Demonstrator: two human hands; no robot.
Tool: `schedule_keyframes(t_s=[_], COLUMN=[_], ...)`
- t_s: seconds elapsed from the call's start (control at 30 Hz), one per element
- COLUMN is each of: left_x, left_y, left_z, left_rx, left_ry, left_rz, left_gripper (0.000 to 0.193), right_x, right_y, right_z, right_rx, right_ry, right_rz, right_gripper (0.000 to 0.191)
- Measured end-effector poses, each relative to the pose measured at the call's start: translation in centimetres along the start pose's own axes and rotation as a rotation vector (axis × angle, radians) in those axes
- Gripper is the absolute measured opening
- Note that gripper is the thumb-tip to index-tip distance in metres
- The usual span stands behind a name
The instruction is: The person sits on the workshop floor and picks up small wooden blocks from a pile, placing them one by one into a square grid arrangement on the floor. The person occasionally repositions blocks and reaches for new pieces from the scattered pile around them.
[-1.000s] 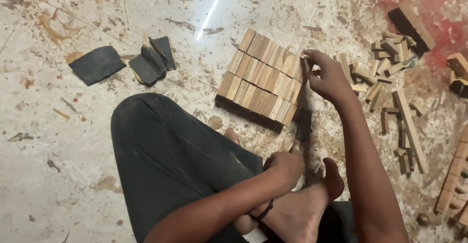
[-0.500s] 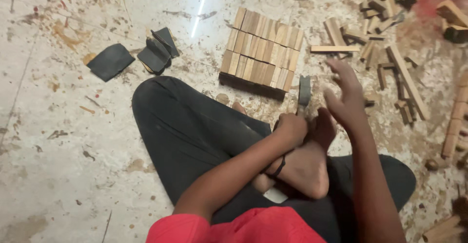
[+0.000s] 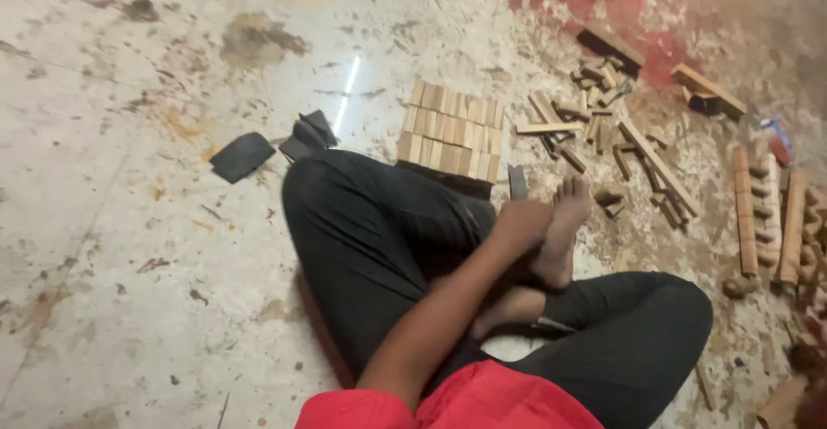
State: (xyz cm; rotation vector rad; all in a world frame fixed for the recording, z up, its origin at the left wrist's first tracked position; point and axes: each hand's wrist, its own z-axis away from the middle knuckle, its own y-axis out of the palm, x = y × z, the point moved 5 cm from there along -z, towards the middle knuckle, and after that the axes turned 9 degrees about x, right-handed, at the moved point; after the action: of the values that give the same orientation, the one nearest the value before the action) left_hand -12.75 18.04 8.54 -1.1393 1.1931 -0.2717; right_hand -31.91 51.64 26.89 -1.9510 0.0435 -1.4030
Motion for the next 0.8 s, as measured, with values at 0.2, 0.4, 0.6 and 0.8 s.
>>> schedule_keyframes(t_s=[0.2,0.4,0.6,0.8], left_x=[-1.8,-5.1,-1.6,3.8], left_y=[0.0,-0.3,5.5,8.2], left_z=[-0.6,-1.3,1.0,8.3], left_rx=[-0.029,-0.016,0.274,0.591], left_ry=[-0.02,0.01,-0.006,-0.057], left_rz=[-0.14,-0.212,-0.054,0.408], left_gripper=[0.02,0.055,0.042,0.05], right_x=[3.6,14.7,26.2,32.2], right_y=[0.9,4.8,10.7,14.7], right_z=[1.4,6.0,5.9,0.6], right_rx=[0.095,0.303,0.787,0.965], right_ry=[-0.157,-0.389,-0.659,-0.906], right_rz=[0.204,0.344,0.42,0.392], right_gripper=[0.04,0.035,0.036,0.048])
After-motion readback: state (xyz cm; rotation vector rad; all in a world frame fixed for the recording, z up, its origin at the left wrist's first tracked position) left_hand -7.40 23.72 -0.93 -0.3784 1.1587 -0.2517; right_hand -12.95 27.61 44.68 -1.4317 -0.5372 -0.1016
